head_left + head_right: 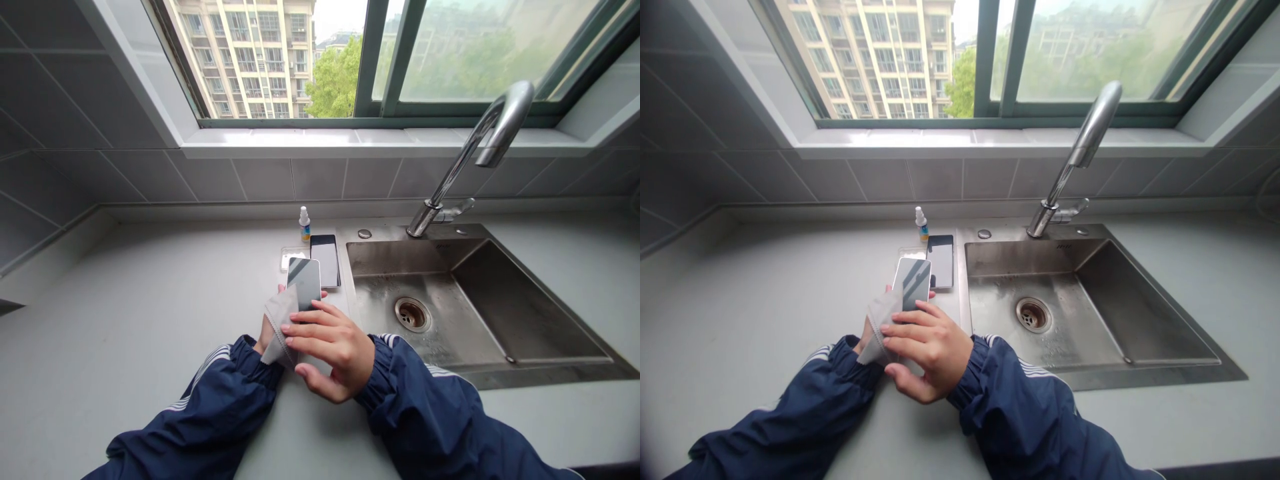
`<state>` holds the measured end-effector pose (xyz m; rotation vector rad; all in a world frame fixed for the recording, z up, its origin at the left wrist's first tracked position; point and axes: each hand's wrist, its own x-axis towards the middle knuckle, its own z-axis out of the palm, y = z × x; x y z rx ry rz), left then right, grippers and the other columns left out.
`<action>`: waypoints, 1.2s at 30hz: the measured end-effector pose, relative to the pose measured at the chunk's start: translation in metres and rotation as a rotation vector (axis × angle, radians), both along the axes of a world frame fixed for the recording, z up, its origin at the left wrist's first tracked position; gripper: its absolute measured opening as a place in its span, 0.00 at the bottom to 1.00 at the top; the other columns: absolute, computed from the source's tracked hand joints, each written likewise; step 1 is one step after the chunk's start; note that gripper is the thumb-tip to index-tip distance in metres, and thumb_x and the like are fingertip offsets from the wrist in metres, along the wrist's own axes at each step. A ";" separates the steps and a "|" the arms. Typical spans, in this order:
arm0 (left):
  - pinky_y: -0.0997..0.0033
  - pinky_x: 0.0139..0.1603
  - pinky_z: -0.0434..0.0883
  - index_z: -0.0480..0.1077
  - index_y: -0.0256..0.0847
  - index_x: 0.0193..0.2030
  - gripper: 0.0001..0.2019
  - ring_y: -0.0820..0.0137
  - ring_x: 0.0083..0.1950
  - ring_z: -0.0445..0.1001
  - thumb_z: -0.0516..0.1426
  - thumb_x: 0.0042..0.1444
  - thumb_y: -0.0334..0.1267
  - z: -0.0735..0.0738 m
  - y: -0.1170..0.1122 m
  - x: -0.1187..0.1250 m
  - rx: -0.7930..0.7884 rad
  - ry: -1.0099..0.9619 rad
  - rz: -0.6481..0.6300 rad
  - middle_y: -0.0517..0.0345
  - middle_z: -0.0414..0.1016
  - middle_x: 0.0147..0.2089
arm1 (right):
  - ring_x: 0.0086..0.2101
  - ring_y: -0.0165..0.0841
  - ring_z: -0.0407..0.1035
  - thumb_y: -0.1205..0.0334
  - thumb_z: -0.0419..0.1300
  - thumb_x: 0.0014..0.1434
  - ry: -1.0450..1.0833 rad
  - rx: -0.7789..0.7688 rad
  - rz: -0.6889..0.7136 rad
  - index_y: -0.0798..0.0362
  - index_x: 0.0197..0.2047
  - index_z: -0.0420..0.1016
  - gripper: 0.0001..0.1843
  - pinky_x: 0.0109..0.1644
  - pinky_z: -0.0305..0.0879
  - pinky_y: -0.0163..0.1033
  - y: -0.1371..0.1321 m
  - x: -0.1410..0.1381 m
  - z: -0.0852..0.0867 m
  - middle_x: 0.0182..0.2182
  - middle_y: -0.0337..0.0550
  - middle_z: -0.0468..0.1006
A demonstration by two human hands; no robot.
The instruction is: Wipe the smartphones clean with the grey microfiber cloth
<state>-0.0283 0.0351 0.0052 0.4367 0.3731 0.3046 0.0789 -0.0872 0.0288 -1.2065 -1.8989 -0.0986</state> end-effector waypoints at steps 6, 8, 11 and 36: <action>0.61 0.66 0.67 0.74 0.28 0.57 0.36 0.55 0.59 0.76 0.39 0.69 0.58 0.013 -0.005 -0.001 0.023 0.158 0.015 0.43 0.79 0.54 | 0.46 0.34 0.79 0.62 0.58 0.61 0.083 0.052 -0.056 0.50 0.46 0.76 0.10 0.66 0.62 0.46 0.002 0.001 -0.005 0.35 0.43 0.85; 0.61 0.66 0.67 0.72 0.26 0.59 0.36 0.55 0.59 0.76 0.40 0.69 0.58 0.015 -0.006 0.000 0.018 0.162 0.030 0.39 0.78 0.56 | 0.44 0.34 0.79 0.64 0.58 0.62 0.105 0.064 -0.076 0.50 0.46 0.76 0.10 0.65 0.64 0.47 0.002 0.002 -0.006 0.36 0.43 0.85; 0.60 0.65 0.68 0.70 0.21 0.60 0.40 0.53 0.59 0.76 0.41 0.67 0.61 0.016 -0.008 0.001 0.028 0.177 0.034 0.32 0.76 0.57 | 0.42 0.34 0.79 0.66 0.58 0.62 0.133 0.072 -0.102 0.51 0.47 0.76 0.10 0.62 0.68 0.47 0.001 0.002 -0.005 0.39 0.45 0.84; 0.54 0.64 0.70 0.66 0.34 0.67 0.29 0.54 0.60 0.76 0.46 0.70 0.53 0.011 -0.008 0.007 0.022 0.179 0.208 0.42 0.78 0.58 | 0.68 0.54 0.54 0.46 0.57 0.66 -0.086 -0.325 -0.412 0.56 0.67 0.66 0.33 0.68 0.52 0.66 0.009 0.013 -0.019 0.68 0.52 0.64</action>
